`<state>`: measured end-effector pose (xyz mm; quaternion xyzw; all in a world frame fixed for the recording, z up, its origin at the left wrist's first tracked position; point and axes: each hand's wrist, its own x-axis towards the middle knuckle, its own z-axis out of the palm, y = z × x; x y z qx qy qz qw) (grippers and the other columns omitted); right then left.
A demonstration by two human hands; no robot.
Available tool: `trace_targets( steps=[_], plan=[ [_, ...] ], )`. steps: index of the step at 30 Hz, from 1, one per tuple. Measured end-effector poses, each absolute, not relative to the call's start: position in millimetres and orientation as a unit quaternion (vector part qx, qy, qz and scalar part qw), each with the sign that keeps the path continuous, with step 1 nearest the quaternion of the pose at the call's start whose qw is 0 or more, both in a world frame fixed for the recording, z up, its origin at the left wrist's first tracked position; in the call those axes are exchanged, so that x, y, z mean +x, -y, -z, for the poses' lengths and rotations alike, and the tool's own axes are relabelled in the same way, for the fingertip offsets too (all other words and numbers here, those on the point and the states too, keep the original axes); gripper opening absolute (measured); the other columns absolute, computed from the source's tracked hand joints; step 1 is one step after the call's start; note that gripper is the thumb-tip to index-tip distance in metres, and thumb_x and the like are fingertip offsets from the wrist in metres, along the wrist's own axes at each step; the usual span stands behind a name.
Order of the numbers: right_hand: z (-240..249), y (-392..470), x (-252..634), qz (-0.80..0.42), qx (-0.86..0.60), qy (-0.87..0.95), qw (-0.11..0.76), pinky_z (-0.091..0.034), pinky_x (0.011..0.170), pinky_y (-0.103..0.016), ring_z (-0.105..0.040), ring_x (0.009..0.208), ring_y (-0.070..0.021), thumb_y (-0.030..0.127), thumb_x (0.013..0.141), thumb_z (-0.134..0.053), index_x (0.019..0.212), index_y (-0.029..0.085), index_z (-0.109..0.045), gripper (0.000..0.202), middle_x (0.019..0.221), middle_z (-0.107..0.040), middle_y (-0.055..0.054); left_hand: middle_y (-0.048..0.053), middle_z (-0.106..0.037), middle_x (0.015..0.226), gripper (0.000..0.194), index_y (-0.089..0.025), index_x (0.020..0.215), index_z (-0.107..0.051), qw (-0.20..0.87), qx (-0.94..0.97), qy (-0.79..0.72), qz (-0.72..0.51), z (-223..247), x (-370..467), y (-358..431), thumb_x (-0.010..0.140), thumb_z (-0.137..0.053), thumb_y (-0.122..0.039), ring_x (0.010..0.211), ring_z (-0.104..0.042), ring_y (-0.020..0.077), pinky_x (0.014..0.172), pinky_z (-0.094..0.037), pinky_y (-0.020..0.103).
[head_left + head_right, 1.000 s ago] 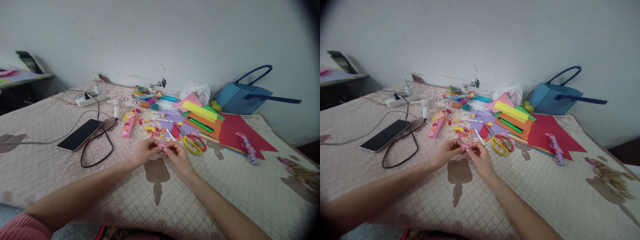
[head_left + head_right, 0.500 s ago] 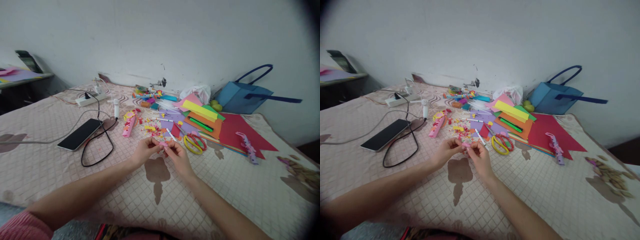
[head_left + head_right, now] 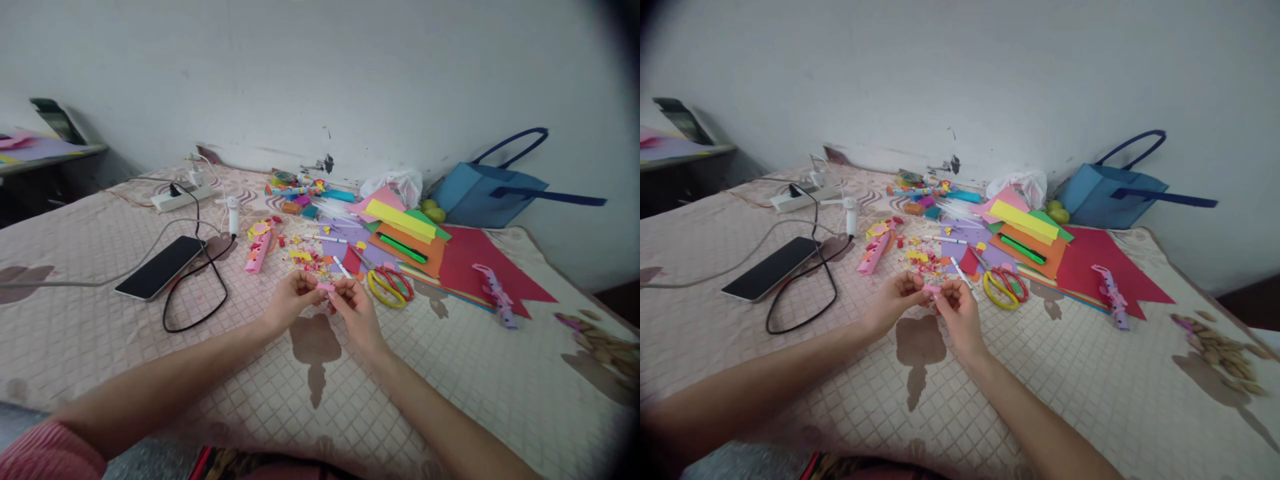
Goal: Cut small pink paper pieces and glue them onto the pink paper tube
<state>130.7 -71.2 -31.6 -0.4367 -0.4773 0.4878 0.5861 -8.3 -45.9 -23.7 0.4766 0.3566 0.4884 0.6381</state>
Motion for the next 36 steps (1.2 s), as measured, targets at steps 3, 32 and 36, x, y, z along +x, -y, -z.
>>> trace_targets(
  steps=[3, 32, 36],
  plan=[
    [29.1, 72.1, 130.6, -0.48, -0.441, 0.485, 0.582, -0.043, 0.058, -0.024, -0.051, 0.064, -0.0117, 0.026, 0.075, -0.063, 0.084, 0.023, -0.054, 0.013, 0.076, -0.056, 0.001, -0.001, -0.062, 0.07, 0.039, -0.015, 0.086, -0.05, 0.655, 0.459, -0.35, -0.487, 21.3, -7.9, 46.8, 0.06, -0.077, -0.028, 0.062, -0.061, 0.011, 0.063, -0.048, 0.026],
    [27.3, 71.5, 133.4, -0.445, -0.463, 0.516, 0.566, -0.04, 0.053, -0.024, -0.049, 0.055, -0.0099, 0.026, 0.076, -0.061, 0.072, 0.019, -0.059, 0.008, 0.065, -0.055, 0.002, 0.0, -0.061, 0.074, 0.032, -0.012, 0.083, -0.054, 0.655, 0.481, -0.321, -0.487, 26.0, -6.8, 46.7, 0.063, -0.075, -0.023, 0.066, -0.058, 0.0087, 0.064, -0.046, 0.022],
    [26.7, 72.2, 133.6, -0.453, -0.461, 0.517, 0.562, -0.04, 0.053, -0.023, -0.049, 0.056, -0.0097, 0.028, 0.077, -0.06, 0.073, 0.019, -0.059, 0.01, 0.067, -0.056, 0.002, -0.001, -0.061, 0.073, 0.031, -0.013, 0.083, -0.054, 0.66, 0.478, -0.323, -0.481, 25.1, -6.9, 48.2, 0.063, -0.075, -0.023, 0.064, -0.058, 0.0087, 0.064, -0.046, 0.023]
  ],
)
